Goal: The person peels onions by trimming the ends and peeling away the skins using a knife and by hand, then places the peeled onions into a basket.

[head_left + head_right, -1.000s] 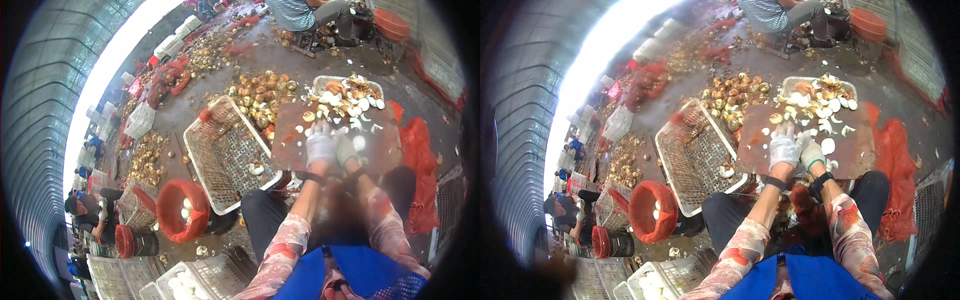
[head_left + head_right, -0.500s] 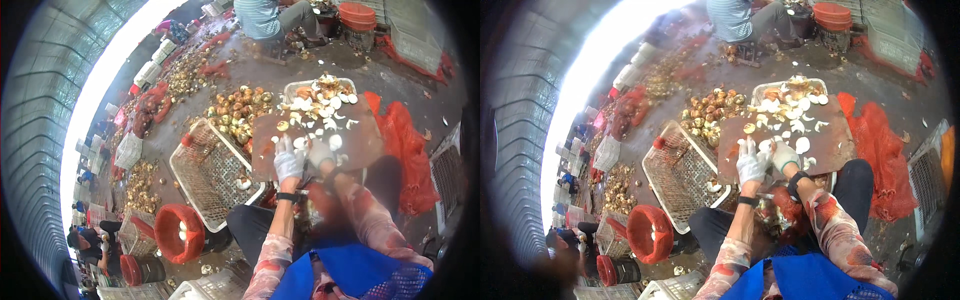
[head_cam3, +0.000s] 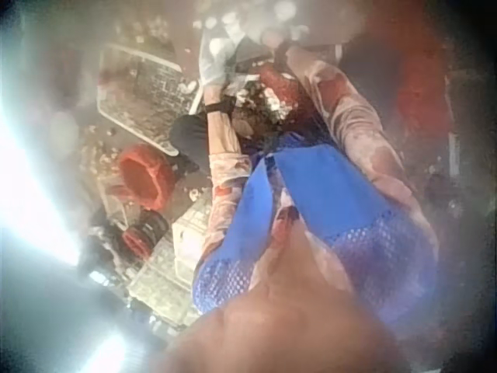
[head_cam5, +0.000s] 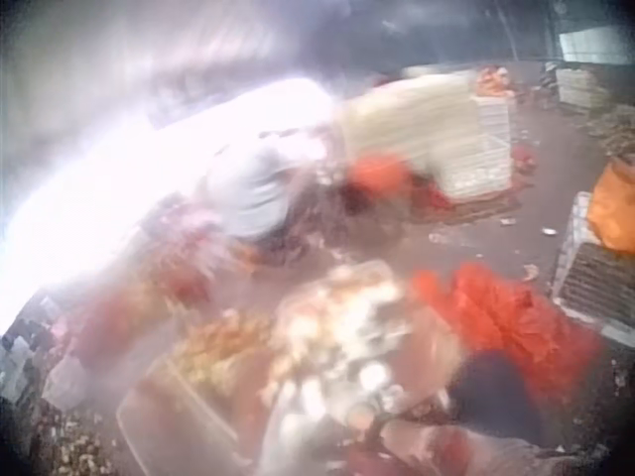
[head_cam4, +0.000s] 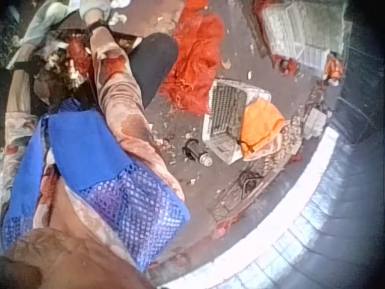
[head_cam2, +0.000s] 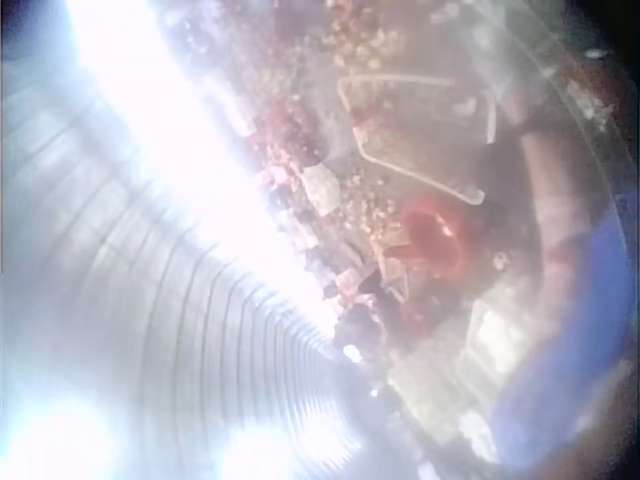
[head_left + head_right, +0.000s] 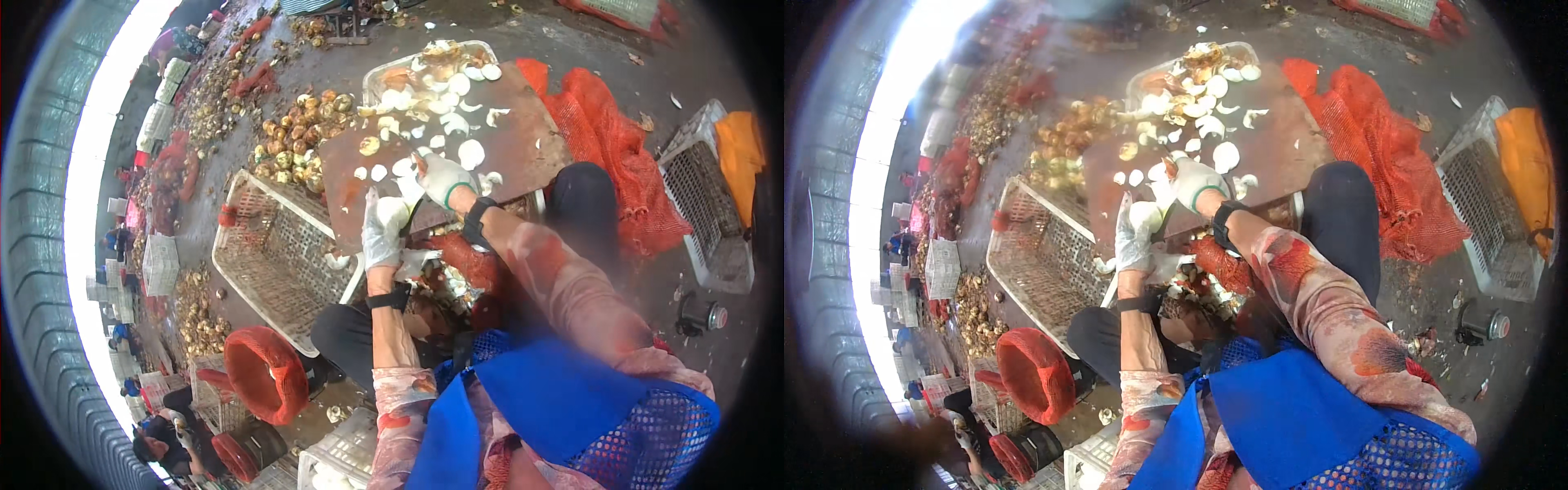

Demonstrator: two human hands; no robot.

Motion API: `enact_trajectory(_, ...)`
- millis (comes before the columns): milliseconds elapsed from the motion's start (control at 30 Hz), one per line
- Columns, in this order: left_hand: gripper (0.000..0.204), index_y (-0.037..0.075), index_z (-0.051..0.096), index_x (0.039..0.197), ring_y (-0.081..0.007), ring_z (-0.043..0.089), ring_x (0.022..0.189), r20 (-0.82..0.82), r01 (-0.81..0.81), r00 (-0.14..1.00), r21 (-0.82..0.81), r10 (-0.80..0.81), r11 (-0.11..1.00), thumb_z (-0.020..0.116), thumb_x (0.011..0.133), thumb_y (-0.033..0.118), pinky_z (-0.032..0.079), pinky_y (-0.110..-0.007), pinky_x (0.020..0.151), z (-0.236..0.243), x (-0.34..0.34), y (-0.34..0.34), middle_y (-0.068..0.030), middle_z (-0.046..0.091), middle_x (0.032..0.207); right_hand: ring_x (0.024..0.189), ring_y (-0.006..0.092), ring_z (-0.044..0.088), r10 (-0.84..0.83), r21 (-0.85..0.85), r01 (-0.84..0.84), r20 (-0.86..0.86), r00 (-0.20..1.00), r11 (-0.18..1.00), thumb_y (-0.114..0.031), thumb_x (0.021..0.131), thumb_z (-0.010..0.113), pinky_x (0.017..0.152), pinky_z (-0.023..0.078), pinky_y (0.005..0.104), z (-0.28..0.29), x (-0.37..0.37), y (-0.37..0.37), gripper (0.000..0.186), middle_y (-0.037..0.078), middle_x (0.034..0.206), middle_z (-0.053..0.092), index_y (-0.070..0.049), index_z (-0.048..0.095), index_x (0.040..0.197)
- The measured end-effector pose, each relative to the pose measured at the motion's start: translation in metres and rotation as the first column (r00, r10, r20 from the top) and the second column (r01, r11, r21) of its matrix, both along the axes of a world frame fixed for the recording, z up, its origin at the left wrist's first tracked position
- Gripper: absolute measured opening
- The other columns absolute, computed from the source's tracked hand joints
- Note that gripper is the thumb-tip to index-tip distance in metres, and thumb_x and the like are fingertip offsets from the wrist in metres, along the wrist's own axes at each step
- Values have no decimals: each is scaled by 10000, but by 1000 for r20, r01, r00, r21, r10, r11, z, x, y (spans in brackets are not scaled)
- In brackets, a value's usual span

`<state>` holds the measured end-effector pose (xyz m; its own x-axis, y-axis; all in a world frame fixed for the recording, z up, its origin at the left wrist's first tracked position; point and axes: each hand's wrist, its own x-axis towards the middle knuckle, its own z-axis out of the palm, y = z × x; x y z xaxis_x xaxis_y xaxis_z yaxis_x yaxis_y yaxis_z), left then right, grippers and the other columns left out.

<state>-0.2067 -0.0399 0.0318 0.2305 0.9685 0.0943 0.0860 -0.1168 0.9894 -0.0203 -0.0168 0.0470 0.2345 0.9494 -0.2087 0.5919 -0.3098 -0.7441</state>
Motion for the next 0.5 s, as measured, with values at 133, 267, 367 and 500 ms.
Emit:
enact_trajectory(133, 609, 15, 378, 1439, -147, 559, 1003, 48, -64, 996, -97, 68, 993, 632, 887, 72, 463, -275, 891, 1, -5, -7, -46, 599, 1148, 963, 434, 615, -78, 55, 86, -130, 988, 995, -333, 867, 527, 824, 469, 490, 4, -2, 2, 390, 263, 985, 655, -14, 603, 1078)
enact_trajectory(267, 542, 28, 437, 1370, -129, 585, 937, -144, 29, 989, 29, -25, 999, 645, 870, 14, 512, -245, 793, -5, -26, 4, -70, 611, 1095, 952, 385, 647, 56, 143, -39, -116, 992, 989, -350, 818, 604, 826, 485, 446, 2, -6, 1, 456, 254, 1010, 663, -25, 594, 1138)
enact_trajectory(367, 627, -22, 408, 1381, -158, 559, 1050, 56, -93, 994, -97, 98, 991, 707, 836, 56, 464, -281, 920, -7, -13, -10, -80, 600, 1161, 989, 360, 656, -40, -226, -60, -410, 911, 972, -386, 769, 678, 894, 499, 396, 50, 0, -24, 579, 237, 1054, 673, 17, 589, 1173)
enact_trajectory(500, 614, -25, 370, 1392, -156, 578, 1059, -47, -121, 991, 31, 122, 992, 643, 842, -48, 478, -281, 919, -17, -16, -14, -88, 605, 1178, 919, 336, 671, 130, -20, -136, -184, 974, 991, -345, 740, 697, 825, 513, 395, 42, -17, -33, 517, 222, 985, 687, 24, 618, 1094)
